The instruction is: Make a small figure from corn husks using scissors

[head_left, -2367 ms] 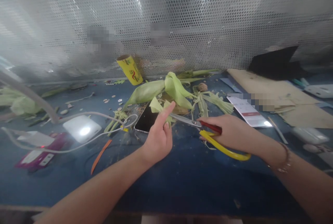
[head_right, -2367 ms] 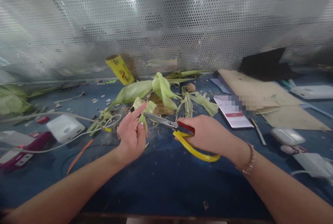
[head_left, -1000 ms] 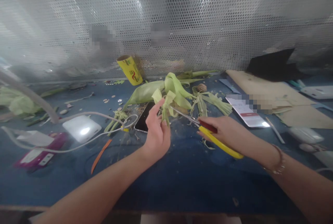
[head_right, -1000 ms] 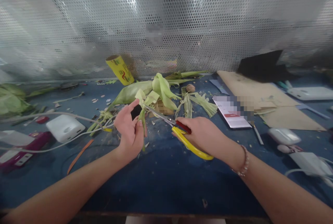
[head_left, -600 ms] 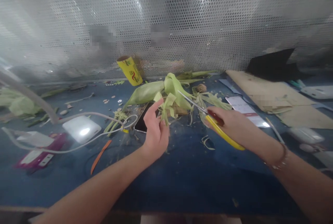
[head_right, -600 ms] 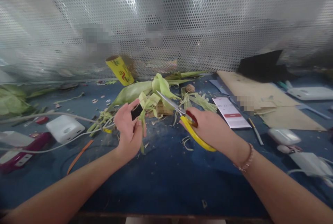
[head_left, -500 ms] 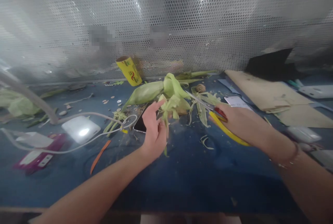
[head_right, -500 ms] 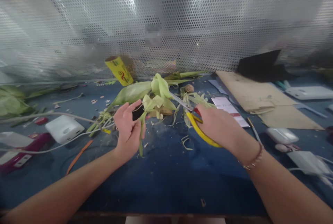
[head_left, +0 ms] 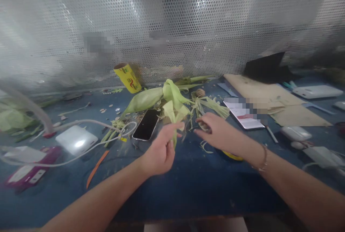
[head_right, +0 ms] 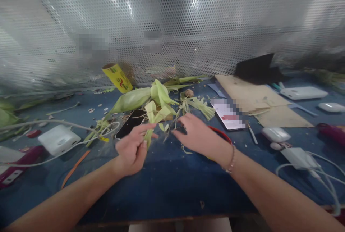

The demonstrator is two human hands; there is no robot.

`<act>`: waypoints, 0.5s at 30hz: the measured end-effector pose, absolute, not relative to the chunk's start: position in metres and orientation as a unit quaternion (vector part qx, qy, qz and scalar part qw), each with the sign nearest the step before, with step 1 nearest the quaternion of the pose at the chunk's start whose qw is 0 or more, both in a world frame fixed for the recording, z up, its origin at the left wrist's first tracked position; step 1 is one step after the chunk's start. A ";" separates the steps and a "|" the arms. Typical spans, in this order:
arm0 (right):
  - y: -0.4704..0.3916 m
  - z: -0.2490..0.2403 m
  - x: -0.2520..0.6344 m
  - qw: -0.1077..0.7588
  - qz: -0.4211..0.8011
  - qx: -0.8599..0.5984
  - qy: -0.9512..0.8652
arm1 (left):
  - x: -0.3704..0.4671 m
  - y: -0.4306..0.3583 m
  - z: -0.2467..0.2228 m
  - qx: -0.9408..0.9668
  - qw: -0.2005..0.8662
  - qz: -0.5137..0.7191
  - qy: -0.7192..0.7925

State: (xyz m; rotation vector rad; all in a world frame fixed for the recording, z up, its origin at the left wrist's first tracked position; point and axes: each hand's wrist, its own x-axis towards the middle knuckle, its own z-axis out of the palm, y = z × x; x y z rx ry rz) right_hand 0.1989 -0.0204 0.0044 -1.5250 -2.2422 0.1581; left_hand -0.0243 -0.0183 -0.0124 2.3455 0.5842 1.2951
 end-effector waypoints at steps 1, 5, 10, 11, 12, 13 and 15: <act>-0.022 0.002 0.190 0.254 0.122 -0.516 -0.809 | -0.025 -0.020 -0.013 0.872 0.143 0.435 0.171; -0.025 -0.003 0.170 0.362 0.280 -0.447 -0.768 | -0.025 -0.022 -0.011 0.922 -0.015 0.383 0.050; -0.017 -0.009 0.171 0.412 0.405 -0.442 -0.687 | -0.021 -0.020 -0.001 0.919 -0.087 0.381 0.046; -0.015 -0.011 0.172 0.420 0.434 -0.440 -0.664 | -0.020 -0.019 0.000 0.920 -0.096 0.375 0.056; -0.012 -0.012 0.173 0.425 0.463 -0.439 -0.643 | -0.020 -0.018 0.000 0.922 -0.101 0.367 0.069; -0.010 -0.014 0.175 0.429 0.485 -0.439 -0.623 | -0.021 -0.017 0.000 0.923 -0.101 0.362 0.082; -0.008 -0.014 0.177 0.444 0.498 -0.443 -0.599 | -0.022 -0.015 -0.003 0.925 -0.090 0.353 0.102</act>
